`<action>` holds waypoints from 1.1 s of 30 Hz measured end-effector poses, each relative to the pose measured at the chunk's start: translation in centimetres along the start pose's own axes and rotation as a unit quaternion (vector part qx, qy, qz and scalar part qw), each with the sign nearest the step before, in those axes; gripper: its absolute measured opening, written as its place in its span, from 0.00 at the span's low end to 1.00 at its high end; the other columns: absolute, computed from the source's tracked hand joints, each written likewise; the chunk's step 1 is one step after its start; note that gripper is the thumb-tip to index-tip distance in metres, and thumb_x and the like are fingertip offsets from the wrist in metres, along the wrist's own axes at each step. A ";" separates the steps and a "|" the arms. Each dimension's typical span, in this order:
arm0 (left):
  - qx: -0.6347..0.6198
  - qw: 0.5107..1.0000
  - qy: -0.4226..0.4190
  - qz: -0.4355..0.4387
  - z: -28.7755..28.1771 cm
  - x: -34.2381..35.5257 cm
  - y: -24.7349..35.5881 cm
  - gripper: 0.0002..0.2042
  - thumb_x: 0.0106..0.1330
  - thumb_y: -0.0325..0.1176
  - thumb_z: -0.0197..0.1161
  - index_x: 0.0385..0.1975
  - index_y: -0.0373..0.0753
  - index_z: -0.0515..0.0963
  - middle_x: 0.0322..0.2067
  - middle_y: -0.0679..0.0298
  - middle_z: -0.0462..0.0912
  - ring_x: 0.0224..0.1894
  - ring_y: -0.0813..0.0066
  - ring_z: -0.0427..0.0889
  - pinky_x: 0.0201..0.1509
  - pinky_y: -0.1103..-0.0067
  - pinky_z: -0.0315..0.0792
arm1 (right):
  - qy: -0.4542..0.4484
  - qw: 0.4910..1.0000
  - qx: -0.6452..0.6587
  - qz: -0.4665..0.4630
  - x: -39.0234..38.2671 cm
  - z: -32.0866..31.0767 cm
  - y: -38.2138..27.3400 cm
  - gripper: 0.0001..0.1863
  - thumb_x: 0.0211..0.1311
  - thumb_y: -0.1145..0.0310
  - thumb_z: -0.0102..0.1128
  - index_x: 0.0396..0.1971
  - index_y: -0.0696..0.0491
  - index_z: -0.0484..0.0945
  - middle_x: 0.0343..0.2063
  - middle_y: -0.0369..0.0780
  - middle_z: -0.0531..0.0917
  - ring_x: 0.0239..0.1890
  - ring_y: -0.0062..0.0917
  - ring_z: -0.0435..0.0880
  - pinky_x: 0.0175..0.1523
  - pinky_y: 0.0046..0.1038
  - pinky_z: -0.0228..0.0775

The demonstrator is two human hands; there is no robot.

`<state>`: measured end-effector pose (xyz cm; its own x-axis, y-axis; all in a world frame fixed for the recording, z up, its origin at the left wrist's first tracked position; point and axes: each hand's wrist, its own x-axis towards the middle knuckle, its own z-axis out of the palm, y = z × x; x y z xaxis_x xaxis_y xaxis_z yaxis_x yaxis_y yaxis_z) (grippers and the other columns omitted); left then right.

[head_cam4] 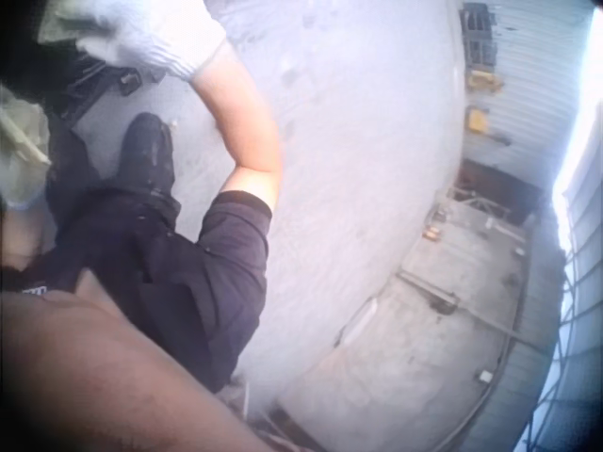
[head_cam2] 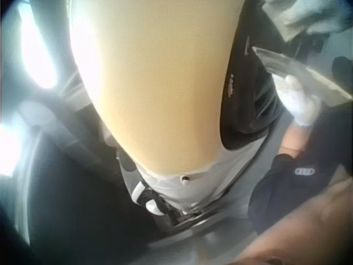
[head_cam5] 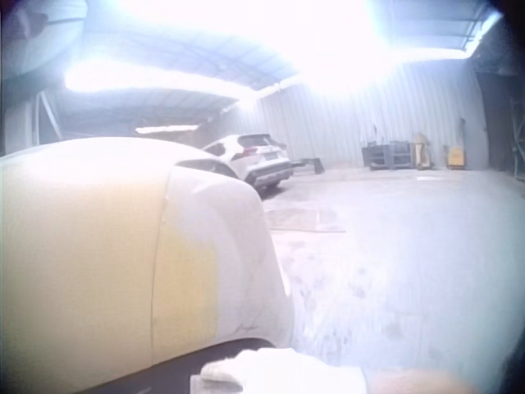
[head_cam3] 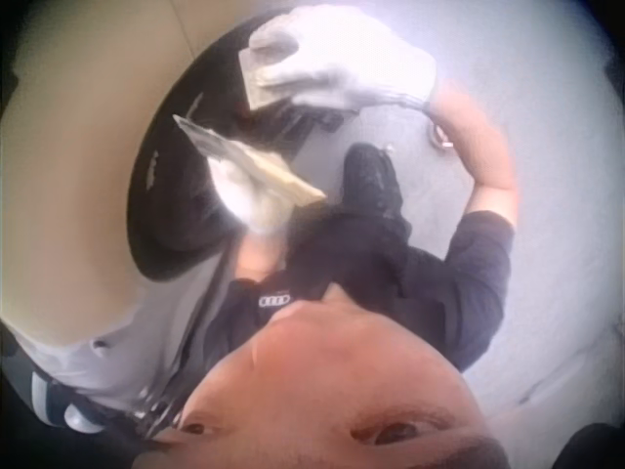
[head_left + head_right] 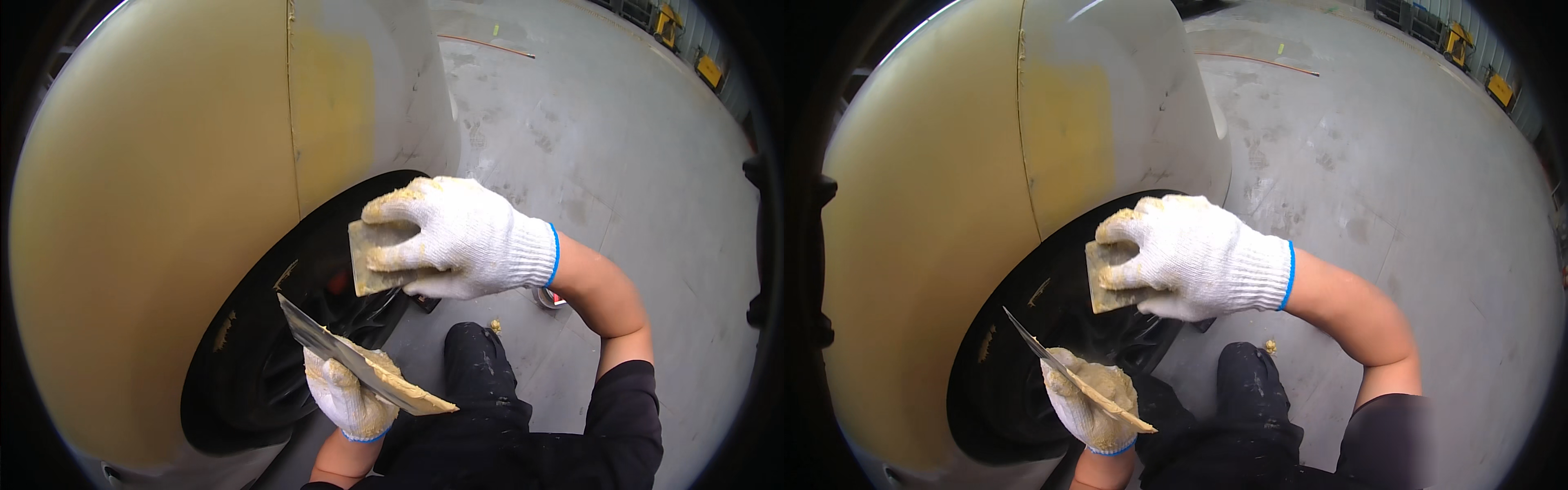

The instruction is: The person applies beige body filler to the front fender of a white car using two metal spreaders. They repeatedly transfer filler from one spreader to the other and smooth it over the curved surface near the wheel arch. The person briefly pauses to wipe excess filler from the tools and then resumes spreading.

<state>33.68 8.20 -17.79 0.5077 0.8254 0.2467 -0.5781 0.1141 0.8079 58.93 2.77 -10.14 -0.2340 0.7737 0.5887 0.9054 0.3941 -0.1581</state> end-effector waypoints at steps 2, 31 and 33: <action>0.014 1.000 0.020 -0.013 0.1 -0.9 0.1 0.16 0.84 0.49 0.55 0.49 0.40 0.72 0.20 0.70 0.75 0.15 0.82 0.73 0.16 0.84 0.73 | 0.105 0.987 -0.120 -0.006 1.8 -1.8 1.3 0.26 0.45 0.64 0.82 0.49 0.36 0.87 0.56 0.42 0.85 0.49 0.39 0.88 0.50 0.40 0.84; 0.137 0.983 0.092 0.074 4.3 0.8 -1.3 0.19 0.85 0.48 0.56 0.61 0.39 0.71 0.45 0.66 0.80 0.46 0.82 0.80 0.51 0.81 0.77 | 0.121 0.954 -0.273 0.033 1.7 -6.8 5.6 0.21 0.52 0.64 0.80 0.49 0.43 0.89 0.57 0.42 0.85 0.53 0.40 0.87 0.56 0.42 0.82; 0.104 0.986 0.077 0.105 5.6 1.3 -1.7 0.21 0.85 0.49 0.56 0.62 0.38 0.70 0.48 0.66 0.79 0.48 0.80 0.79 0.55 0.78 0.77 | 0.168 0.980 0.002 0.104 -1.3 -6.1 3.9 0.28 0.54 0.64 0.82 0.57 0.50 0.88 0.60 0.50 0.83 0.60 0.45 0.85 0.64 0.40 0.79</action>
<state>38.92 5.92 -15.84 0.2779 0.8949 0.3491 -0.5085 -0.1712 0.8439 64.90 0.24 -6.68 0.0862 0.6308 0.7711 0.9198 0.2470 -0.3049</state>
